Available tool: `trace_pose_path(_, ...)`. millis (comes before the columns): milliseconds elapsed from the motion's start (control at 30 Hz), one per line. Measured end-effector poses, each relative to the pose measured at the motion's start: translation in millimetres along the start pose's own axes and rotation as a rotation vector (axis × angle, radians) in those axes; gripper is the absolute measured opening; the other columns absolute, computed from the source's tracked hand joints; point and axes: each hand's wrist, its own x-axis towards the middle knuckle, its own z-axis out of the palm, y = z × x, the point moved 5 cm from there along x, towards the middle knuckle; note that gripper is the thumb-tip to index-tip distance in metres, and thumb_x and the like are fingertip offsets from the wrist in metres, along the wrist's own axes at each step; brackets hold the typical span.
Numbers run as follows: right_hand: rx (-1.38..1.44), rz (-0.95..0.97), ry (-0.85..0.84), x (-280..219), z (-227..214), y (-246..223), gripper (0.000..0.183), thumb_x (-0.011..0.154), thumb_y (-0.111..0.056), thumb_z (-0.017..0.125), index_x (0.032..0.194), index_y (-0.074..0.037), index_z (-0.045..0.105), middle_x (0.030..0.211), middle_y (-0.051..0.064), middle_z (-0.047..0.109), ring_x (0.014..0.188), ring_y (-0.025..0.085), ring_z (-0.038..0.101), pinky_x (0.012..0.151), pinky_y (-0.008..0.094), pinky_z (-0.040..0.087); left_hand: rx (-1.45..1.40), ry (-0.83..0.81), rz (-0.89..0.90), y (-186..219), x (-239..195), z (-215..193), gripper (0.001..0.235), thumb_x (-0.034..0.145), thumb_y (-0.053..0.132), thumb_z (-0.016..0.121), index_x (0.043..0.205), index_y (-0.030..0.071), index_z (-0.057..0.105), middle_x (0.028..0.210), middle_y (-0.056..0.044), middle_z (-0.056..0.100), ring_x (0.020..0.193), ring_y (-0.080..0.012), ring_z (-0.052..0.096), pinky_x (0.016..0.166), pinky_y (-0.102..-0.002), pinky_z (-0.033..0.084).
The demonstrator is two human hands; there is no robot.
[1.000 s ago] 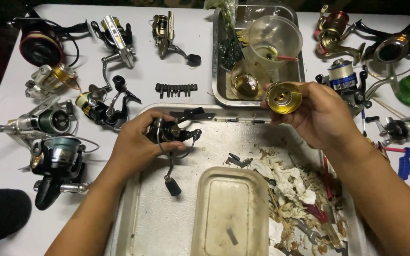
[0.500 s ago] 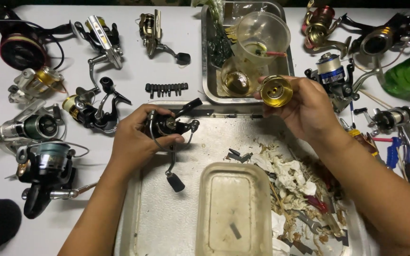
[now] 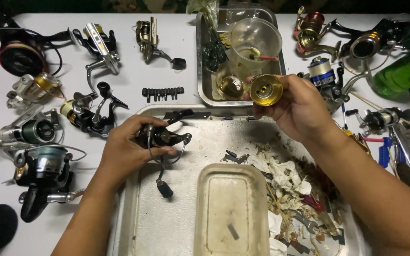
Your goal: The person disassembles two fishing reels on a white table. They remove the spool and rotor from the first reel, then remove the spool and rotor from a second reel, placing the parts into a metal tray.
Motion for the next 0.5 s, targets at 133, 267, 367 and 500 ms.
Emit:
trace_pose_path(133,-0.008,0.01,-0.011,-0.6,-1.2,-1.7,0.037,0.094,-0.015,0.046,0.108,0.013,0.066,0.086,0.03,0.071,0.068,0.032,0.075,0.062,0.041,0.068,-0.005,0.005,0.012,-0.4,-1.2,-1.9,0.053,0.055,0.014,0.1,0.1,0.003,0.074,0.1,-0.013,0.078,0.103,-0.0306,0.075,0.098,-0.041,0.055)
trace_pose_path(267,0.003,0.018,-0.02,-2.9,2.5,-5.5,0.036,0.095,-0.015,0.046,0.106,0.013,0.066,0.087,0.03,0.071,0.068,0.031,0.076,0.062,0.041,0.068,0.023,-0.019,0.042,-0.7,-0.7,1.1,0.052,0.055,0.012,0.1,0.1,0.004,0.075,0.1,-0.013,0.079,0.104,-0.0315,0.074,0.099,-0.042,0.053)
trace_pose_path(367,0.028,0.025,-0.019,-6.1,6.0,-8.4,0.036,0.095,-0.015,0.047,0.104,0.013,0.067,0.087,0.03,0.071,0.069,0.031,0.076,0.062,0.04,0.068,0.045,-0.035,0.05,-1.2,-1.1,2.4,0.051,0.055,0.013,0.1,0.099,0.005,0.075,0.1,-0.012,0.079,0.104,-0.0311,0.074,0.099,-0.042,0.053)
trace_pose_path(500,0.054,0.05,-0.051,-6.3,4.8,-8.7,0.037,0.095,-0.017,0.048,0.106,0.013,0.067,0.09,0.032,0.071,0.071,0.031,0.076,0.063,0.039,0.067,0.099,-0.095,0.02,-4.9,-4.1,1.4,0.051,0.055,0.015,0.099,0.099,0.006,0.074,0.103,-0.012,0.08,0.104,-0.0334,0.074,0.098,-0.045,0.053)
